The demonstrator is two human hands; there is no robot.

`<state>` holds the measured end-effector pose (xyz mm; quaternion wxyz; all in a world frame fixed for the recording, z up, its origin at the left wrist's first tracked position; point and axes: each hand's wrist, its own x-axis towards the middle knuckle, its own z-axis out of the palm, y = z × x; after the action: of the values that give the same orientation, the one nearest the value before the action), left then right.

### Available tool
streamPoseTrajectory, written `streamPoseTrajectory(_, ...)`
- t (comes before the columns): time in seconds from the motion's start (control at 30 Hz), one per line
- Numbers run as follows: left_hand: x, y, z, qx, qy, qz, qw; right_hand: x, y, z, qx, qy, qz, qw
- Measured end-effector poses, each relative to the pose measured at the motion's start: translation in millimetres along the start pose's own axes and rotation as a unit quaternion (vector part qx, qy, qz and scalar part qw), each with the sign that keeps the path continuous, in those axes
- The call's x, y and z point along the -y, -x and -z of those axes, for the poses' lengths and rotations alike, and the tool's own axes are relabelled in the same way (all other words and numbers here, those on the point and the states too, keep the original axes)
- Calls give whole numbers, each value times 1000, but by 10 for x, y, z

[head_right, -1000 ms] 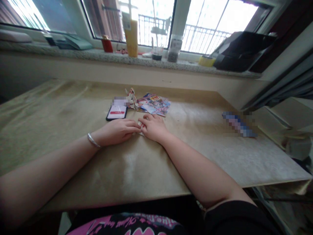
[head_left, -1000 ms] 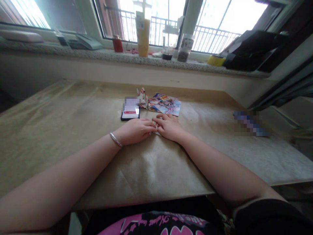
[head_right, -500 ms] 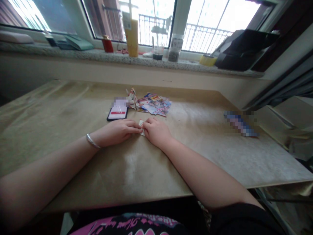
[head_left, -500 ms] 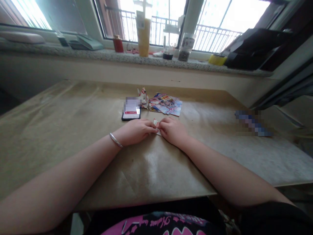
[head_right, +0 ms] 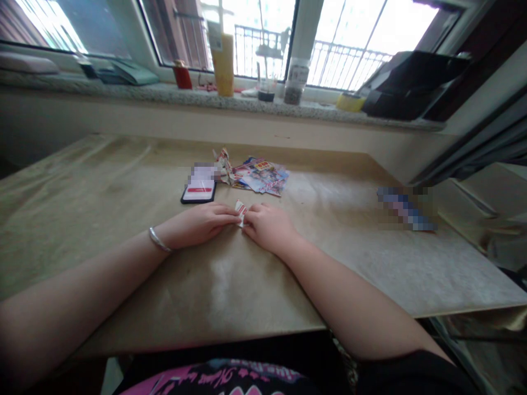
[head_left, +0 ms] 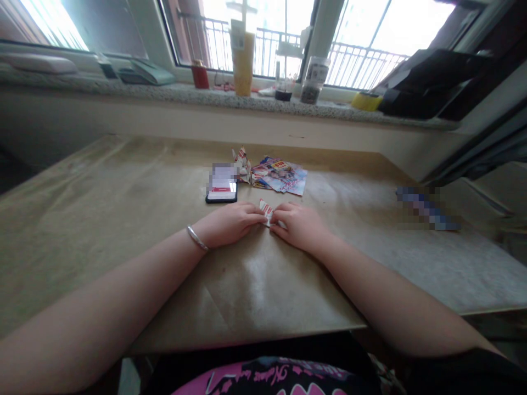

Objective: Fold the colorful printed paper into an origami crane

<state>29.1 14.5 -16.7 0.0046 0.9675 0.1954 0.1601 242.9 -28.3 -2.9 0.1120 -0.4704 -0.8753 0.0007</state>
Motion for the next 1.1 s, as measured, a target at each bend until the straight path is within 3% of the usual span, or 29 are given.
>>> streamPoseTrajectory(0.2,26,17,-43,-15,-3,7,1000,-52,-61,-117,-26,-14,5,1000)
streamPoseTrajectory(0.5,-2,-13,113,13,-42,38,998,38,-6,80,32,46,0,998)
streamPoseTrajectory(0.8,30,-8,141,33,-32,85,995,101,-13,57,9,48,-48,998)
streamPoseTrajectory(1.1,-43,-28,146,40,-51,85,994,21,-114,-138,-30,-23,19,999)
